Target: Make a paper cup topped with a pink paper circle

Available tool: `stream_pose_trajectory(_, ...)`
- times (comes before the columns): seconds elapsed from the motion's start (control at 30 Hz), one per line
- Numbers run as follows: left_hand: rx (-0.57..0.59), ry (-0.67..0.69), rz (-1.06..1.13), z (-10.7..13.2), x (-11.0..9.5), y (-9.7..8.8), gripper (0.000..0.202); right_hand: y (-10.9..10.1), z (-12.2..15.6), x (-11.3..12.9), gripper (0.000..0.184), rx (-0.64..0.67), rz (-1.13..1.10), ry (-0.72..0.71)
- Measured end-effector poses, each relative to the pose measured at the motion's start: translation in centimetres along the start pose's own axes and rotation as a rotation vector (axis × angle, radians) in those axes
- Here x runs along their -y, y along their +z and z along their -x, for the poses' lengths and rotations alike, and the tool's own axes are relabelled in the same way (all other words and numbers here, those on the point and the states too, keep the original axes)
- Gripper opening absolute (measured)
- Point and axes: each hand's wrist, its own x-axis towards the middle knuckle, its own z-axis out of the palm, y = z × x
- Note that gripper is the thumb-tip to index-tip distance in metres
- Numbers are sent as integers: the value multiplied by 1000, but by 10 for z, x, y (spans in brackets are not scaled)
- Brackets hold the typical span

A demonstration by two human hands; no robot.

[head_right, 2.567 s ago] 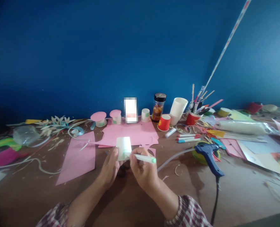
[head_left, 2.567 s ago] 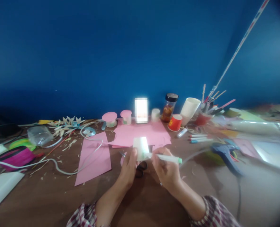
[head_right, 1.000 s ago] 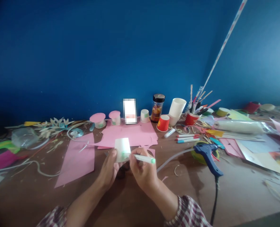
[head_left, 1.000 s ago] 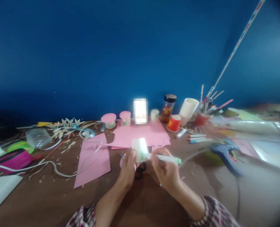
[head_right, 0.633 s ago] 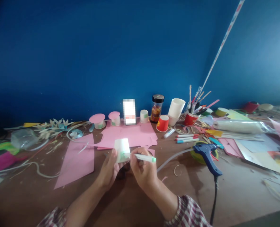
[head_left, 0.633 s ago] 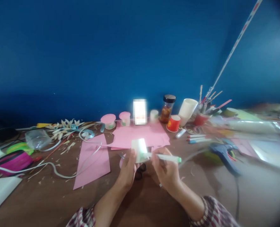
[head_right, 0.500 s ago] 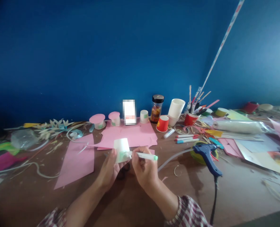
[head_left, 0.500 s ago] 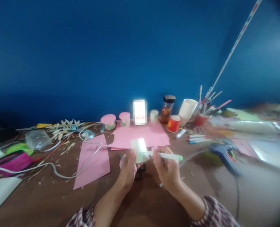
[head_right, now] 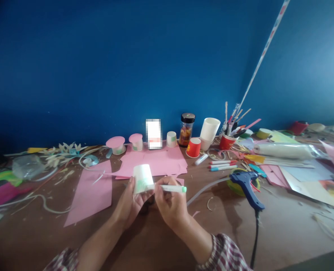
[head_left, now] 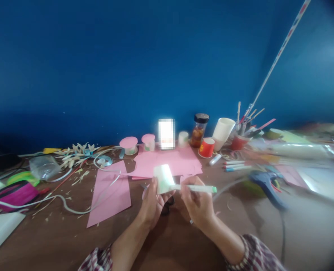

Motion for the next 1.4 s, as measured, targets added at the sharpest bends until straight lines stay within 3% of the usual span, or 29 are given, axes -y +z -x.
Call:
stream_pose_trajectory(0.17, 34, 6, -34, 1, -1, 1, 45, 1, 1, -1, 9, -37, -30, 15)
stream_pose_trajectory(0.4, 62, -25, 10, -2, -1, -3, 41, 0, 1, 4, 12, 25, -52, 25)
stream_pose_trajectory(0.6, 66, -45, -8, 2, -3, 1, 44, 1, 2, 0, 7, -25, -55, 22)
stream_pose_trajectory(0.8, 78, -51, 28, -1, -2, -2, 44, 0, 4, 3, 9, 30, -71, 36)
stream_pose_trajectory(1.03, 158, -77, -15, 3, -1, -1, 45, -1, 3, 2, 8, -29, -62, 41)
stream_pose_trajectory(1.2, 137, -68, -18, 3, -1, 0, 51, -1, 3, 1, 11, 7, -47, 50)
stream_pose_trajectory(1.4, 74, 0, -55, 5, 0, 4, 51, 0, 3, 0, 9, -43, -51, 4)
